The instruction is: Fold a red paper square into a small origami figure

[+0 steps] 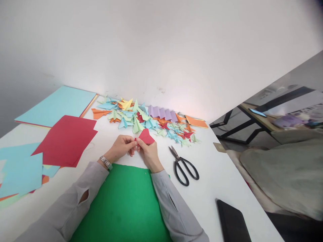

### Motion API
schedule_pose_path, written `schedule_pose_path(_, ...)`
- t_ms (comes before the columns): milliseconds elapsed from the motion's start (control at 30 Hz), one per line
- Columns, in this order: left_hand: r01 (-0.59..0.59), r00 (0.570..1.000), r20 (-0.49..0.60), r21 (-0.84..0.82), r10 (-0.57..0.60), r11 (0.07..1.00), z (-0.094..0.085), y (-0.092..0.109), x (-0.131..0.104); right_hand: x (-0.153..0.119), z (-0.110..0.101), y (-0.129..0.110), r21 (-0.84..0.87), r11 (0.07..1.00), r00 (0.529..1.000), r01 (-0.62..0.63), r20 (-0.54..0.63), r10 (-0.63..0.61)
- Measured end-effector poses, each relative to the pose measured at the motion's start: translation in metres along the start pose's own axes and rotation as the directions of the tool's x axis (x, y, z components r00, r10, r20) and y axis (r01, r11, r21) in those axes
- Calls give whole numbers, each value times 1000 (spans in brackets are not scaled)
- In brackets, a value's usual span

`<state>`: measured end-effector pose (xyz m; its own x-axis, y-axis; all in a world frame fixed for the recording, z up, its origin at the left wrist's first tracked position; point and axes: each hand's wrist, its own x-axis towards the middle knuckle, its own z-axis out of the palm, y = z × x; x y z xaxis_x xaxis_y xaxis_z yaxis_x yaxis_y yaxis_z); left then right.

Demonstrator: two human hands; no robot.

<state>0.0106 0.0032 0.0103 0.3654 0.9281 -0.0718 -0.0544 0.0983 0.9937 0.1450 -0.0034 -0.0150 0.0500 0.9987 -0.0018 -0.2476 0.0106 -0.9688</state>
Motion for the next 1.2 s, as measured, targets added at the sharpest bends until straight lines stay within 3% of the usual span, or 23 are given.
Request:
schedule_pose_path(100, -7, 1000, 12, 17, 6, 1000, 1, 0, 0, -2, 1, 1, 6, 999, 999, 34, -15, -34)
schedule_pose_path(400, 8, 999, 30, 24, -9, 1000, 1, -1, 0, -3, 6, -3, 87, 996, 993, -9, -112, 19)
schedule_pose_path(667, -4, 1000, 31, 32, 3, 999, 2, 1, -1, -3, 6, 0, 121, 993, 992, 7, -122, 8)
schedule_pose_path(867, -3, 999, 42, 40, 1, 999, 1, 0, -1, -1, 5, 1, 157, 986, 977, -54, -197, 84)
schedule_pose_path(1100, -4, 998, 55, 37, 2, 999, 0, -2, 0, 1, 6, -4, 271, 958, 971, -95, -187, 149)
schedule_pose_path(1200, -4, 1000, 31, 30, 3, 1000, 0, -2, 0, 2, 4, -3, 266, 960, 984, -88, -124, 124)
